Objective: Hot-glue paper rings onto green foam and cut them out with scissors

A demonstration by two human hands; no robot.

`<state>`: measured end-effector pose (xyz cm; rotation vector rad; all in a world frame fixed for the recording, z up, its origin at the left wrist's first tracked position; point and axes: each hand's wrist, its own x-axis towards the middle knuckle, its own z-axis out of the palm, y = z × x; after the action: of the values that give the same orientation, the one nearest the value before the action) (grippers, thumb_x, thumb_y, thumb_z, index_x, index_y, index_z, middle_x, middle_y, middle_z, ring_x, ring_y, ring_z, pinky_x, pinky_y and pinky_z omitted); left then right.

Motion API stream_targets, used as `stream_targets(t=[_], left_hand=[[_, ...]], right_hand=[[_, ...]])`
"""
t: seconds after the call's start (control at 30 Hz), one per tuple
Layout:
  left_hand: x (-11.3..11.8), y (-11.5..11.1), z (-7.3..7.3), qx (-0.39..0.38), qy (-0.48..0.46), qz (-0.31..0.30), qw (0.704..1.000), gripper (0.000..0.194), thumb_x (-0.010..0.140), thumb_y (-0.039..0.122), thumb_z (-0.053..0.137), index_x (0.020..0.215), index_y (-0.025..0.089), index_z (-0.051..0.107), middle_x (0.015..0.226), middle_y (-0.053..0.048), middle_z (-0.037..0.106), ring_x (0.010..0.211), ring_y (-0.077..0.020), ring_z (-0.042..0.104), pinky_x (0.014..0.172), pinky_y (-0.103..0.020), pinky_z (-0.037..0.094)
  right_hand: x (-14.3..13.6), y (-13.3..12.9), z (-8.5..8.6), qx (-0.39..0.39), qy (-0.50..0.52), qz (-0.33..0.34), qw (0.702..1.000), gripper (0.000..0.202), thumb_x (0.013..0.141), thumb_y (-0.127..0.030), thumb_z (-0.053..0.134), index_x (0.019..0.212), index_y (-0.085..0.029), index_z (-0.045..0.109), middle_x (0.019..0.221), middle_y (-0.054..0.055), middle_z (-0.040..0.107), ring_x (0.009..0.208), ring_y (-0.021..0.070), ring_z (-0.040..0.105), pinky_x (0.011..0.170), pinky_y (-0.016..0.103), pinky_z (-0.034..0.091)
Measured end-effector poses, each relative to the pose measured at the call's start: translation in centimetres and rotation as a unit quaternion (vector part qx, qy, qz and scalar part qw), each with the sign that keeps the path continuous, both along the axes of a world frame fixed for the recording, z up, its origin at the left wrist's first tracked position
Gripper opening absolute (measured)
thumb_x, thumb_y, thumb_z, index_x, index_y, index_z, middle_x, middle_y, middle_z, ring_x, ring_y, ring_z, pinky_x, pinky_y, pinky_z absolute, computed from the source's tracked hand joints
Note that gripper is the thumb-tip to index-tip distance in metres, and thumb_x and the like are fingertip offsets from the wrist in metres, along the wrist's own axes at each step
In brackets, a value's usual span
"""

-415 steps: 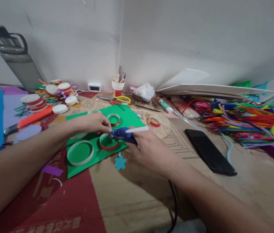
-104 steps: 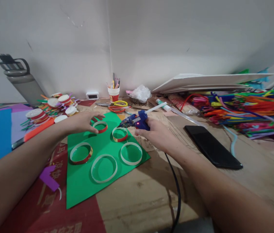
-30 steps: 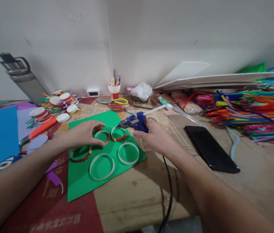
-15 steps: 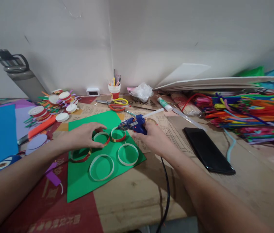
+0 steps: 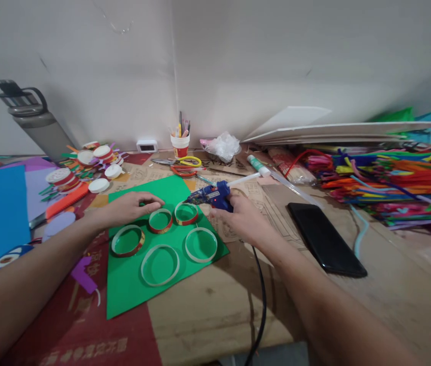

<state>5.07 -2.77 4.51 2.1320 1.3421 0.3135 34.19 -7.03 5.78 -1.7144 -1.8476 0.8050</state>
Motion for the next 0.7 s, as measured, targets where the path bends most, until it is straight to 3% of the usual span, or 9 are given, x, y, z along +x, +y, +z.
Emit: stream_targets(t=[0.27, 0.5, 0.7], left_hand=[[-0.7, -0.5, -1.0, 0.007, -0.073, -0.029, 0.997, 0.054, 0.094, 0.06, 0.037, 0.106, 0.022, 0.073, 0.113, -0.004, 0.071, 0.107, -0.0213, 0.062, 0.096, -0.029, 0.045], [-0.6, -1.3, -1.6, 0.008, -0.183, 0.085, 0.98, 0.05, 0.093, 0.058, 0.043, 0.095, 0.018, 0.073, 0.1, -0.006, 0.074, 0.09, -0.0207, 0.065, 0.079, -0.03, 0.05], [-1.0, -1.0, -1.7, -0.037, -0.209, 0.061, 0.975, 0.053, 0.091, 0.062, 0.044, 0.107, 0.019, 0.071, 0.105, -0.007, 0.074, 0.1, -0.023, 0.065, 0.085, -0.032, 0.05]], right_hand=[[0.1, 0.0, -0.6, 0.001, -0.024, 0.008, 1.0, 0.037, 0.077, -0.05, 0.06, 0.086, -0.015, 0.069, 0.074, 0.006, 0.068, 0.072, 0.0248, 0.061, 0.062, 0.034, 0.042], [-0.2, -0.3, -0.4, 0.0, 0.01, -0.015, 1.0, 0.033, 0.073, -0.051, 0.061, 0.072, -0.018, 0.065, 0.066, 0.003, 0.064, 0.064, 0.0212, 0.057, 0.056, 0.031, 0.04], [-0.1, -0.4, -0.6, 0.002, 0.028, -0.007, 1.0, 0.033, 0.075, -0.051, 0.061, 0.073, -0.018, 0.065, 0.07, 0.004, 0.066, 0.066, 0.0215, 0.058, 0.057, 0.031, 0.041]])
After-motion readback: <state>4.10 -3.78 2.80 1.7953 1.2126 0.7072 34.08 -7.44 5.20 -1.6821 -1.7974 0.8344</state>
